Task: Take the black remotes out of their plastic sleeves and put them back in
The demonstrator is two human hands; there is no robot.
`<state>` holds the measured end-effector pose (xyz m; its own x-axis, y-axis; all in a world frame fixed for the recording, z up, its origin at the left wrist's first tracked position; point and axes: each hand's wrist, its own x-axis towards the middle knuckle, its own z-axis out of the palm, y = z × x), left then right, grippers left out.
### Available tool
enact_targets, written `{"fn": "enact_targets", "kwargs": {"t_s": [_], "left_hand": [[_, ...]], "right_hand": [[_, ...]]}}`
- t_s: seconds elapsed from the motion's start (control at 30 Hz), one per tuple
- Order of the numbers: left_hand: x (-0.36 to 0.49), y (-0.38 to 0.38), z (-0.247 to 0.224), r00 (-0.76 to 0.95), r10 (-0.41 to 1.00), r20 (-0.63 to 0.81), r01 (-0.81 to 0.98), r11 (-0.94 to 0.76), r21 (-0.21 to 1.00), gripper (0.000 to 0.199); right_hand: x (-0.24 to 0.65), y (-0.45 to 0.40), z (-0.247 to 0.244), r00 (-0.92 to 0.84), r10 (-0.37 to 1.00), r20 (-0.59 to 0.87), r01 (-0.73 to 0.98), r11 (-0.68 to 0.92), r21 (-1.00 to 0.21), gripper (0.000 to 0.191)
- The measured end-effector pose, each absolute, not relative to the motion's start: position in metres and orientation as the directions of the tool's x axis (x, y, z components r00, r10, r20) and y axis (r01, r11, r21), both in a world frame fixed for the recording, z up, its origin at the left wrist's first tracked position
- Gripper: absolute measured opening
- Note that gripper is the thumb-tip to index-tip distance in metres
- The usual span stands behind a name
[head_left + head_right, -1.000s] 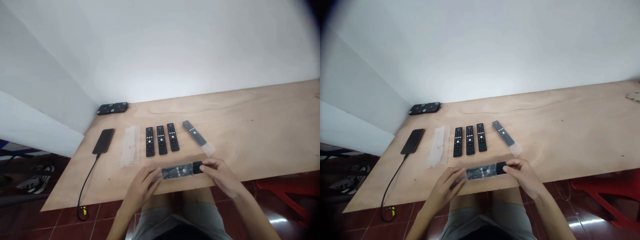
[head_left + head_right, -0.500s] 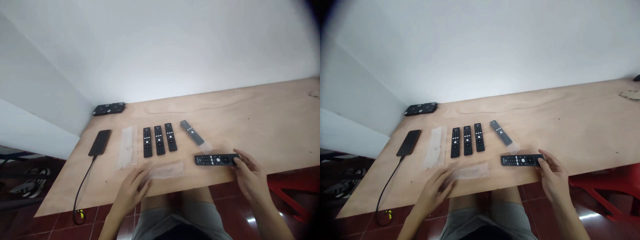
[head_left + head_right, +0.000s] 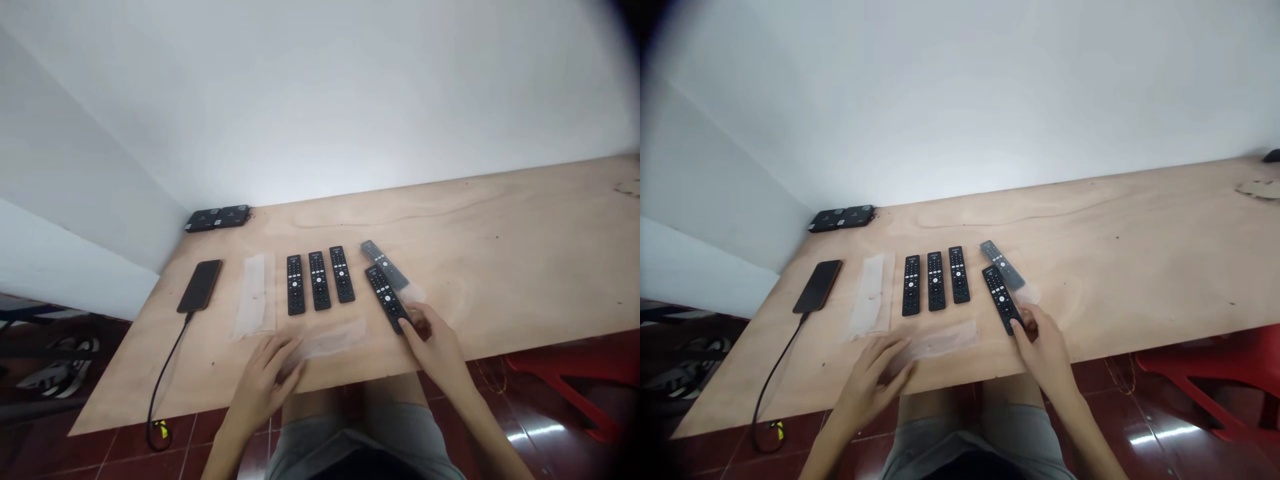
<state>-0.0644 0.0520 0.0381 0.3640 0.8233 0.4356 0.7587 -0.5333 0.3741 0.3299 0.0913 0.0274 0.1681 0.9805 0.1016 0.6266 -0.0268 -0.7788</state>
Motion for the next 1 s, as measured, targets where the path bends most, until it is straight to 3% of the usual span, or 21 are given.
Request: {"fn": "enact_targets", "kwargs": {"t_s": [0.3, 0.47, 0.67, 0.83, 0.9, 1.0], "left_hand": [[-0.058, 0.052, 0.044, 0.387, 0.832, 0.397, 0.733, -0.539, 0.416, 0.046], [-0.059, 0.051, 0.041, 0.384, 0.833, 0.398, 0.730, -0.538, 0.422, 0.047], [-0.058, 0.052, 0.042, 0.372, 0.859, 0.351, 0.742, -0.503, 0.444, 0.046], [-0.058, 0.051, 0.044, 0.362, 0.872, 0.329, 0.745, -0.483, 0.461, 0.037], [-0.058, 0.050, 0.044, 0.387, 0.862, 0.327, 0.741, -0.502, 0.447, 0.041], [-0.059, 0.051, 0.043, 0.445, 0.840, 0.309, 0.736, -0.540, 0.408, 0.052]], "right_hand": [[0.299, 0.135, 0.032, -0.079, 0.975, 0.208, 0.788, 0.189, -0.586, 0.045], [0.293, 0.157, 0.035, -0.076, 0.984, 0.163, 0.858, 0.148, -0.492, 0.049], [0.290, 0.177, 0.035, -0.009, 0.988, 0.153, 0.872, 0.082, -0.483, 0.047], [0.290, 0.168, 0.041, -0.001, 0.982, 0.188, 0.829, 0.106, -0.549, 0.048], [0.288, 0.151, 0.043, -0.046, 0.971, 0.235, 0.789, 0.180, -0.587, 0.041], [0.278, 0.119, 0.043, -0.270, 0.878, 0.396, 0.641, 0.471, -0.606, 0.033]]}}
